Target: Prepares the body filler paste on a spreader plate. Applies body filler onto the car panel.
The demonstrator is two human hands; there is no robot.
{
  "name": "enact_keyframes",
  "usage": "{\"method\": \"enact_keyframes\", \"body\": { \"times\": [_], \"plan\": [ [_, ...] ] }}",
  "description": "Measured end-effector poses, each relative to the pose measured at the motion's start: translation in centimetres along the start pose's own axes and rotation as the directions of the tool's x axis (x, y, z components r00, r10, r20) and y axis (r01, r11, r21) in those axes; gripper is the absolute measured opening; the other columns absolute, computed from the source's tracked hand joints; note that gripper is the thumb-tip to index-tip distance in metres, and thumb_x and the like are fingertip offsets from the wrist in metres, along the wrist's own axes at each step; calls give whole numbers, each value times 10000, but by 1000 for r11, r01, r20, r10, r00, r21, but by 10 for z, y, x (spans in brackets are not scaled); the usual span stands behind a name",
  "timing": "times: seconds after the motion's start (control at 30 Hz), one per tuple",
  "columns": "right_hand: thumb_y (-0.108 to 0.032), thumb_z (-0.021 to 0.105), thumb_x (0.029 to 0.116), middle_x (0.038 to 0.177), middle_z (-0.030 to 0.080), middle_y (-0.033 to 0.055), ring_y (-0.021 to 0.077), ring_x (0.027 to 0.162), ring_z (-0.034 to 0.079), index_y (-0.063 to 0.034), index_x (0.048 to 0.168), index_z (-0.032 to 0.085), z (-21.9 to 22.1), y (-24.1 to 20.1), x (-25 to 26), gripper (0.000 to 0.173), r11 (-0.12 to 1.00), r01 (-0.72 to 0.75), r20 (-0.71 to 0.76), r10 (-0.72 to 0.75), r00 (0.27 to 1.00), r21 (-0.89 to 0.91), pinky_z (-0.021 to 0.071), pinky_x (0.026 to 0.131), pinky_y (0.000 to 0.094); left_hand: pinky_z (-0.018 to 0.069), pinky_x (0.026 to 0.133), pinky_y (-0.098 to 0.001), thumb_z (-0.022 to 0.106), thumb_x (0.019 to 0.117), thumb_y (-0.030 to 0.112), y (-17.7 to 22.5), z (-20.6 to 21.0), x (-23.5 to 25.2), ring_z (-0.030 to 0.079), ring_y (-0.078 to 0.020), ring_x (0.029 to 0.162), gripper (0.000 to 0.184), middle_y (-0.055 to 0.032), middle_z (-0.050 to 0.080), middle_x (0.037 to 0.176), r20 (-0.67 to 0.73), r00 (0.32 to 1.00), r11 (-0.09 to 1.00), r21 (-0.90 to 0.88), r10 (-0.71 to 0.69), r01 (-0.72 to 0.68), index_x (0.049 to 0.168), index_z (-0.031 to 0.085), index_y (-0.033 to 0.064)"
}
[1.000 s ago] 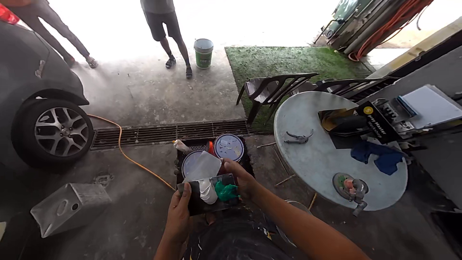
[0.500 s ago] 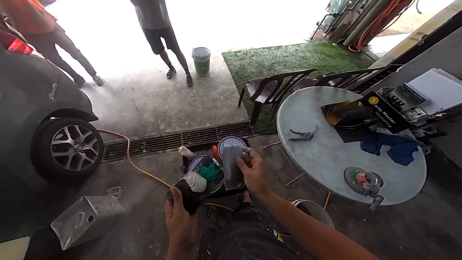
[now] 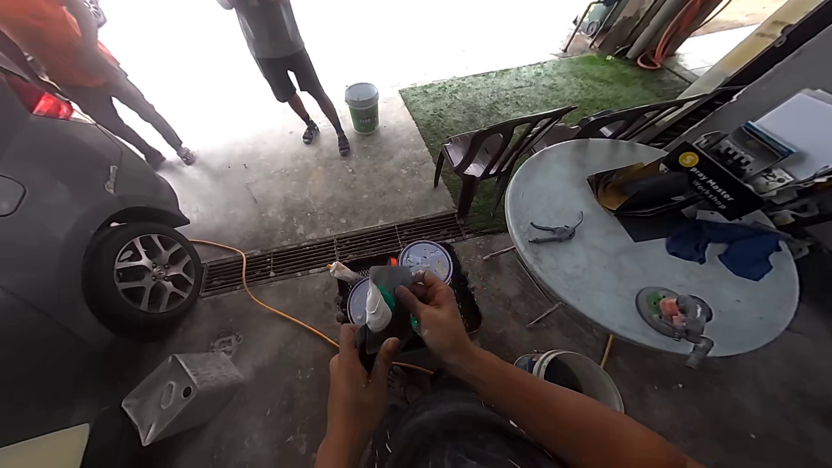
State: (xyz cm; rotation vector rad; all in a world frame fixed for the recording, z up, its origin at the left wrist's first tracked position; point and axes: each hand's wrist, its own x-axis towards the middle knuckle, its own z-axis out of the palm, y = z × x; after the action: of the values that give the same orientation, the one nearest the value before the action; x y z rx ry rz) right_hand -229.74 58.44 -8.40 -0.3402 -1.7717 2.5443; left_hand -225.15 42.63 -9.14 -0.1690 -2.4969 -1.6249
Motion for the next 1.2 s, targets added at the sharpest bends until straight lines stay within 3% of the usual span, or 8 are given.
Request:
{"method": "enact_keyframes", "body": {
  "times": [0.2, 0.4, 0.5, 0.63, 0.7, 0.83, 1.0, 1.2],
  "plan": [
    [-71, 592, 1024, 1031, 673, 82, 178, 889, 707, -153, 1208, 527, -18, -28, 13, 211, 949, 305, 146, -313, 938, 77, 625, 770, 361, 611, 642, -239, 515, 1060, 277, -10, -17, 5, 689, -75, 694, 266, 12, 690, 802, -195, 980, 990, -138, -49, 22, 1056, 627, 36],
    [-158, 615, 1015, 865, 716, -28, 33, 717, 644, -91, 1099, 727, -48, -48, 48, 155, 542, 771, 817, -241, 524, -335, 563, 653, 254, 584, 628, -183, 525, 1057, 289, -19, -20, 9, 662, -4, 679, 268, 53, 672, 778, -313, 947, 994, -48, 77, -97, 1010, 622, 44],
    [-242, 619, 1004, 894, 702, -72, 44, 774, 662, -176, 1043, 760, -62, -47, 63, 161, 361, 739, 728, -195, 657, -570, 579, 677, 299, 623, 734, -288, 493, 1081, 256, -40, -18, -4, 704, -110, 759, 247, -12, 700, 845, -309, 941, 874, -485, -135, -34, 1051, 646, 65],
    [-120, 682, 982, 888, 687, 115, 203, 731, 674, -24, 998, 665, -37, -3, 42, 99, 944, 102, 108, -72, 992, -315, 602, 646, 362, 560, 999, -434, 476, 1077, 346, -57, -8, -27, 680, -267, 1149, 385, -159, 691, 1257, -74, 951, 554, -825, -301, 111, 1202, 675, 42],
    [-100, 663, 987, 908, 692, 172, 241, 776, 701, 19, 1021, 627, -16, 17, 28, 129, 969, -243, 39, 245, 969, -45, 616, 724, 416, 496, 1083, -462, 479, 1078, 337, -60, 0, -38, 594, -308, 1283, 423, -197, 593, 1410, 30, 958, 432, -888, -286, 157, 1281, 631, -2],
    [-82, 757, 893, 917, 725, 163, 218, 836, 720, 45, 1028, 668, 1, 47, 33, 205, 887, -442, 297, 462, 836, -135, 612, 804, 377, 629, 829, -403, 557, 1049, 290, -54, 4, -52, 743, -191, 886, 267, -115, 741, 974, -121, 850, 383, -919, -512, 99, 1112, 667, 55],
    [-247, 642, 1008, 913, 752, 72, 158, 804, 735, -46, 975, 656, 31, 61, 101, 204, 844, -293, 613, 529, 586, -449, 611, 724, 338, 640, 806, -375, 412, 1090, 156, -58, -27, -61, 747, -173, 865, 263, -91, 745, 952, -373, 670, 522, -852, -642, 26, 1104, 642, 29],
    [-287, 769, 866, 1150, 700, 148, 337, 1052, 680, -125, 1277, 647, 74, 169, 231, 458, 307, 330, 435, 395, 809, -893, 545, 882, 609, 639, 792, -312, 382, 1097, 138, -62, -49, -92, 743, -95, 834, 273, -1, 754, 903, -506, 476, 587, -809, -719, 26, 1077, 647, 76]
  ]
}}
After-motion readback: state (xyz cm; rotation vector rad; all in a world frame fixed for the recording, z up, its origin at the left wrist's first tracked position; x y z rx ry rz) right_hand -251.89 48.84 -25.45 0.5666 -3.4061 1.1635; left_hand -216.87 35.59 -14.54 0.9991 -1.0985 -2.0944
